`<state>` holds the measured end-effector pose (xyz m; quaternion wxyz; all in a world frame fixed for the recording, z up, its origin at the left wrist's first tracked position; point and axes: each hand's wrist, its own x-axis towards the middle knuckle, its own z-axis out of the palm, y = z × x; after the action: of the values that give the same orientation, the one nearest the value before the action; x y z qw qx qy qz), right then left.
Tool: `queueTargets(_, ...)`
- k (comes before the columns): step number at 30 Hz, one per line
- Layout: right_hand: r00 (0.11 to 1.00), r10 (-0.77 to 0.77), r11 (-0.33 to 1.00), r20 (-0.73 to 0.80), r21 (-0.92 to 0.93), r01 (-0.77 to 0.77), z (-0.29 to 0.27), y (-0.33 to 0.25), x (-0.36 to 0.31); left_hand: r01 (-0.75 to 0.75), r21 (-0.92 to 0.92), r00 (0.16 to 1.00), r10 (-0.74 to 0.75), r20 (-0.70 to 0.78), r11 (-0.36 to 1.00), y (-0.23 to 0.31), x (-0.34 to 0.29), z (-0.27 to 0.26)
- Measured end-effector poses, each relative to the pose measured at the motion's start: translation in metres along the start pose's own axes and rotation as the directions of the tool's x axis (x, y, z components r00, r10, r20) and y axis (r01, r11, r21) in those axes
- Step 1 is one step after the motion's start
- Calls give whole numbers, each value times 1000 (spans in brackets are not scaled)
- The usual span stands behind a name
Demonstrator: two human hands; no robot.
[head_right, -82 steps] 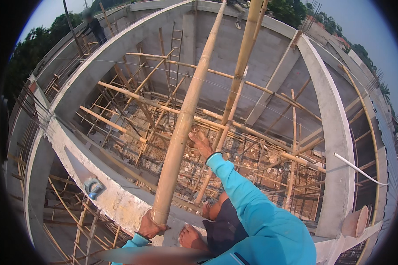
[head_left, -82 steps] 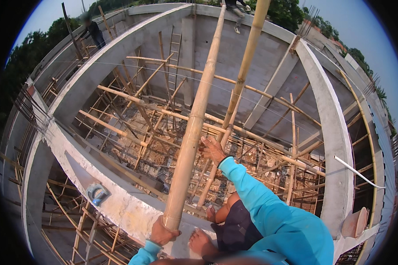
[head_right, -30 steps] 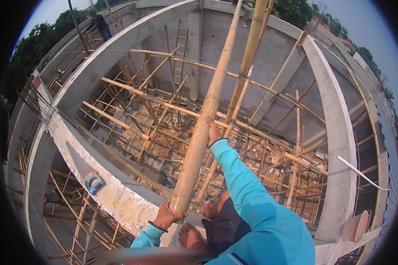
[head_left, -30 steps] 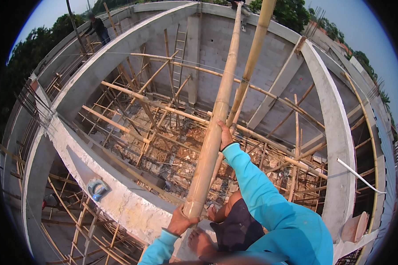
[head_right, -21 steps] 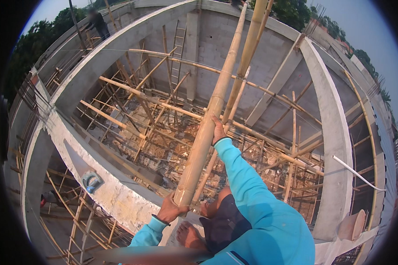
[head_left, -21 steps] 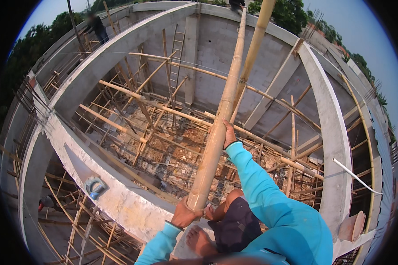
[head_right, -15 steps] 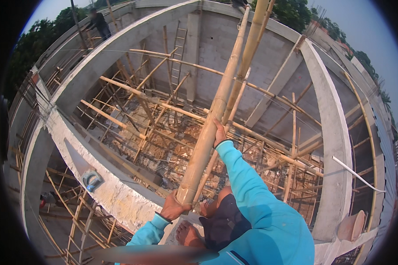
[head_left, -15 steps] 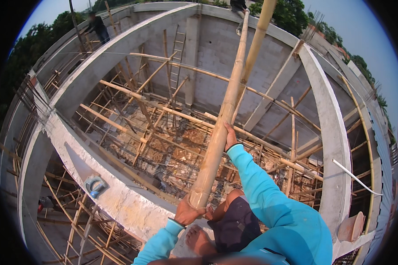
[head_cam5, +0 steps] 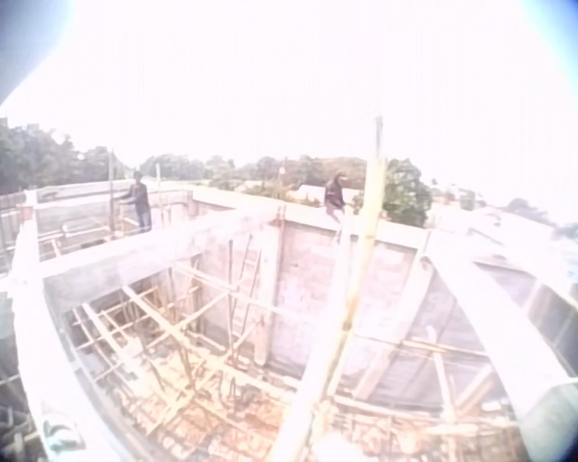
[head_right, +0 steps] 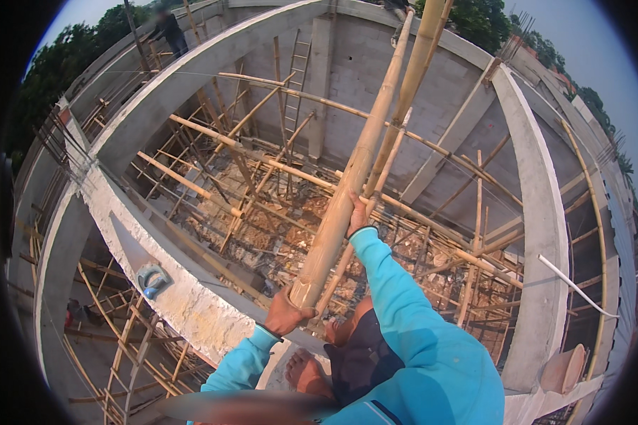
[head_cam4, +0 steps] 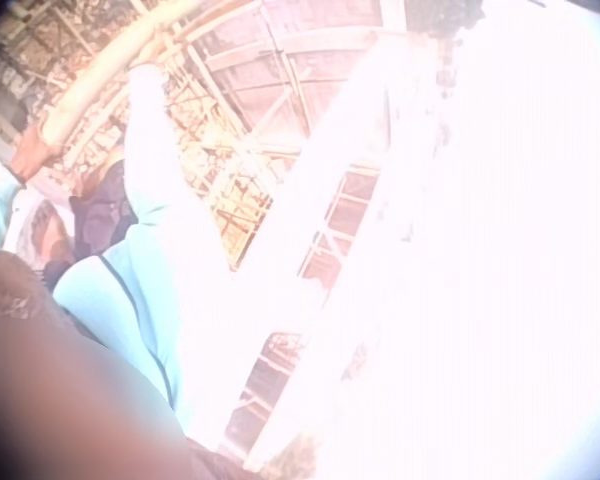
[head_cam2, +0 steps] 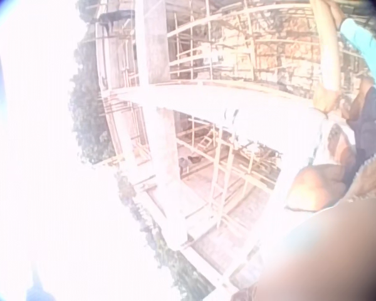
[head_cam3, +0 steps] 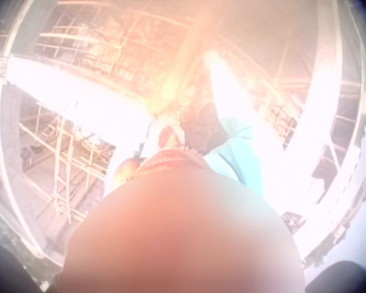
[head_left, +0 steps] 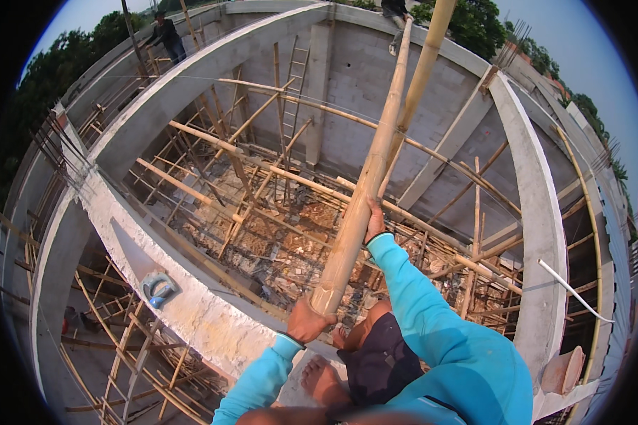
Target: The person positions a long bamboo pole onto a concrete beam and secures it using a hammer and nail. They then adjust the pole's position to ensure it is properly aligned within the scaffolding structure.
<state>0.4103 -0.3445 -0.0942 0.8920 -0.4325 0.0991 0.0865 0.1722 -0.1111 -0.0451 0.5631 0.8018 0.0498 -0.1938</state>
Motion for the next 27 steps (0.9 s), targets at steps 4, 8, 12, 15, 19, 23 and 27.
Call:
queueTargets(4, 994, 64, 986, 83, 152, -76, 22, 1, -34, 22, 7, 1000, -22, 17, 1000, 33, 14, -5)
queueTargets(8, 992, 118, 982, 51, 143, -124, 8, 41, -82, 72, 42, 997, -73, 6, 996, 28, 28, 9)
queueTargets(12, 972, 216, 942, 93, 244, -232, 6, 88, -142, 114, 128, 993, -108, -52, 985, 9, 31, 21)
queueTargets(15, 967, 254, 935, 18, 253, -250, 9, 92, -156, 153, 85, 987, -148, -57, 985, 20, 25, 27)
queueTargets(19, 949, 310, 934, -54, 205, -293, 7, 91, -151, -23, -113, 994, 11, -113, 993, -14, 27, 40)
queueTargets(23, 941, 331, 930, -75, 194, -311, -3, 88, -151, -18, -323, 977, -51, -205, 946, -33, 13, 49)
queueTargets(27, 931, 363, 922, -47, 160, -352, -3, 84, -151, 45, -462, 973, -144, -181, 886, -50, -22, 49)
